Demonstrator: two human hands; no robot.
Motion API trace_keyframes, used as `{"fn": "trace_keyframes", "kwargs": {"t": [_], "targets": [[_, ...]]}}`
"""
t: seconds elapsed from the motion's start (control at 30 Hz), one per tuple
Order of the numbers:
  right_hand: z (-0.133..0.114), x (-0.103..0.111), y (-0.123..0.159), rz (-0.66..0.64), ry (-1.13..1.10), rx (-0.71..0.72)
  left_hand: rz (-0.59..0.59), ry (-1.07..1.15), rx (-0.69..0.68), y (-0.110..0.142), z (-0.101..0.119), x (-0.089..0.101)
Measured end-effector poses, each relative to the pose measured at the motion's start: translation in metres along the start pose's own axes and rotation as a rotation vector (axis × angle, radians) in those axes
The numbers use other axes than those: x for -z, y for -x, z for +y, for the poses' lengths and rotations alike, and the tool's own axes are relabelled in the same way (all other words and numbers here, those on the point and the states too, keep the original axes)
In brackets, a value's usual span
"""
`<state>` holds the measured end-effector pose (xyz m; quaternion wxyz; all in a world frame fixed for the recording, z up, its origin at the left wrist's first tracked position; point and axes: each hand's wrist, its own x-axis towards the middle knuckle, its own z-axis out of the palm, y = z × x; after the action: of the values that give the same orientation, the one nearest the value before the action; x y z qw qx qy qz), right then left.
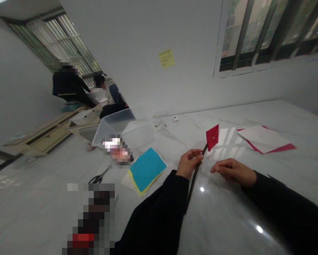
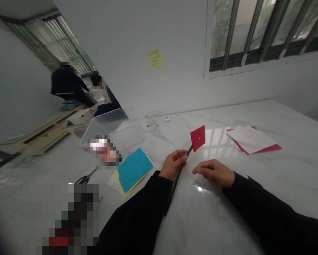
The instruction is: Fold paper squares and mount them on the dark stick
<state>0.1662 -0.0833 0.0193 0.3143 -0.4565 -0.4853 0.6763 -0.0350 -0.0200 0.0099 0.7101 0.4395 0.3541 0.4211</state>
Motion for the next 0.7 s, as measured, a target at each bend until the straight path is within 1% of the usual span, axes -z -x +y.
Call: {"fn": "trace_keyframes", "kwargs": {"t": [0.03, 0.1, 0.2, 0.27, 0.3, 0.33, 0.37, 0.4, 0.47, 0.5, 0.53, 0.57, 0.7], "targets": [[0.0, 0.0, -0.001, 0.087, 0.009, 0.033, 0.003, 0.007, 0.002, 0.0, 0.0, 0.0], [0.0, 0.007, -0.003, 0.305, -0.012, 0.097, 0.01, 0.014, 0.002, -0.001, -0.001, 0.001], [-0.003, 0.025, -0.005, 0.586, -0.067, 0.189, -0.004, 0.002, 0.003, -0.001, -0.001, 0.001], [-0.005, 0.037, -0.004, 0.744, -0.069, 0.249, -0.031, -0.027, 0.004, 0.0, -0.001, 0.0], [-0.006, 0.041, -0.003, 0.775, -0.045, 0.262, -0.039, -0.044, 0.006, 0.0, -0.001, 0.0], [-0.007, 0.044, -0.001, 0.737, -0.001, 0.247, -0.042, -0.06, 0.008, 0.001, 0.0, -0.001], [-0.008, 0.044, 0.001, 0.615, 0.062, 0.202, -0.041, -0.071, 0.009, 0.001, 0.0, -0.001], [-0.01, 0.043, 0.003, 0.418, 0.137, 0.139, -0.035, -0.074, 0.006, 0.001, 0.001, -0.002], [-0.012, 0.037, 0.007, -0.033, 0.282, 0.024, -0.023, -0.063, -0.007, 0.002, 0.001, -0.002], [-0.012, 0.034, 0.009, -0.178, 0.329, 0.006, -0.021, -0.054, -0.015, 0.001, 0.001, -0.002], [-0.012, 0.03, 0.009, -0.235, 0.349, 0.01, -0.022, -0.047, -0.02, 0.001, 0.0, -0.001], [-0.012, 0.028, 0.009, -0.222, 0.346, 0.025, -0.022, -0.042, -0.024, 0.001, 0.0, -0.001], [-0.008, 0.029, 0.003, 0.041, 0.255, 0.018, -0.024, -0.039, -0.009, 0.0, 0.0, 0.0]]}}
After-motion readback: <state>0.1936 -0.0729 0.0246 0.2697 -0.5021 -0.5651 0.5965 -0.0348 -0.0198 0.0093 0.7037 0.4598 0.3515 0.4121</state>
